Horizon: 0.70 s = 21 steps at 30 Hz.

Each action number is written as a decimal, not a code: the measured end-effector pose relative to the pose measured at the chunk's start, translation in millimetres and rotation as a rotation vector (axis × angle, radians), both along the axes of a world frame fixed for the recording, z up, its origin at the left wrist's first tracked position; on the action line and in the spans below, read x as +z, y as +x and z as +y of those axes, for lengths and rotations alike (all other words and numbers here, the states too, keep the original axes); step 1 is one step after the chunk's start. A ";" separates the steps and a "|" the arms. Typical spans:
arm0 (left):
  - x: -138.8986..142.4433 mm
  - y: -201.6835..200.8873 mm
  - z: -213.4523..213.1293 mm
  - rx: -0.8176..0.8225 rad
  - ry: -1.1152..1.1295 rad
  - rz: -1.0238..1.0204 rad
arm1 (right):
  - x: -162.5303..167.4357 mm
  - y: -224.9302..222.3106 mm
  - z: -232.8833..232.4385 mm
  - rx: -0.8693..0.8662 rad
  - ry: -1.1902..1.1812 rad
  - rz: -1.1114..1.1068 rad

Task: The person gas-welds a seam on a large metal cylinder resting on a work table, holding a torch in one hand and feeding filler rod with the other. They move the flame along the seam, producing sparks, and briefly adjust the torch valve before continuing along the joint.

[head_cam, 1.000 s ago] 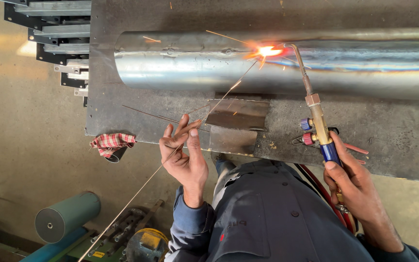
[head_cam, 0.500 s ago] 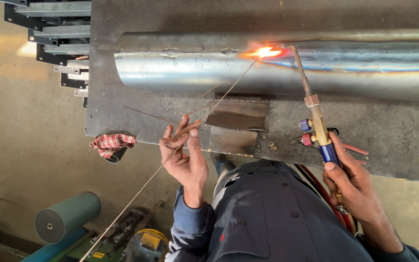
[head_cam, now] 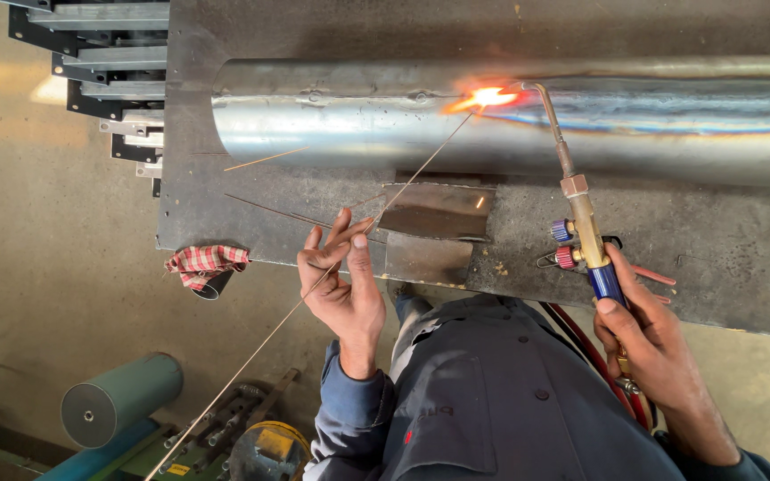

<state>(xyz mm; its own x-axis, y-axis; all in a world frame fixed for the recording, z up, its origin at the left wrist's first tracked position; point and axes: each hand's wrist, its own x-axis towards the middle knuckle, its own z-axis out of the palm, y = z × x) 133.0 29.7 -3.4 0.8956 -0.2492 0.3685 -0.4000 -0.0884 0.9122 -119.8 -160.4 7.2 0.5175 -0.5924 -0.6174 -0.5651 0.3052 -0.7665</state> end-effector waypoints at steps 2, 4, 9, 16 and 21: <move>0.2 1.1 0.8 0.005 0.007 -0.005 | 0.0 0.6 0.1 0.011 -0.005 -0.013; 0.1 1.5 0.9 0.003 0.008 -0.007 | 0.2 1.1 0.0 0.019 -0.005 -0.012; -1.4 1.6 -0.9 0.001 0.003 -0.003 | -0.1 2.4 -0.1 0.029 -0.006 -0.031; -2.2 2.6 -0.5 -0.001 0.003 -0.011 | 1.1 1.6 -0.1 0.030 -0.016 -0.016; -1.5 3.2 -2.1 -0.006 0.000 -0.005 | 2.1 2.5 -0.2 0.043 -0.032 -0.014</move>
<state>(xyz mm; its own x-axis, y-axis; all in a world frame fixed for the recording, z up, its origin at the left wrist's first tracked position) 136.3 27.5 -5.0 0.8921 -0.2549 0.3731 -0.4053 -0.0864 0.9101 -117.3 -160.6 9.3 0.5510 -0.5886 -0.5916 -0.5666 0.2565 -0.7830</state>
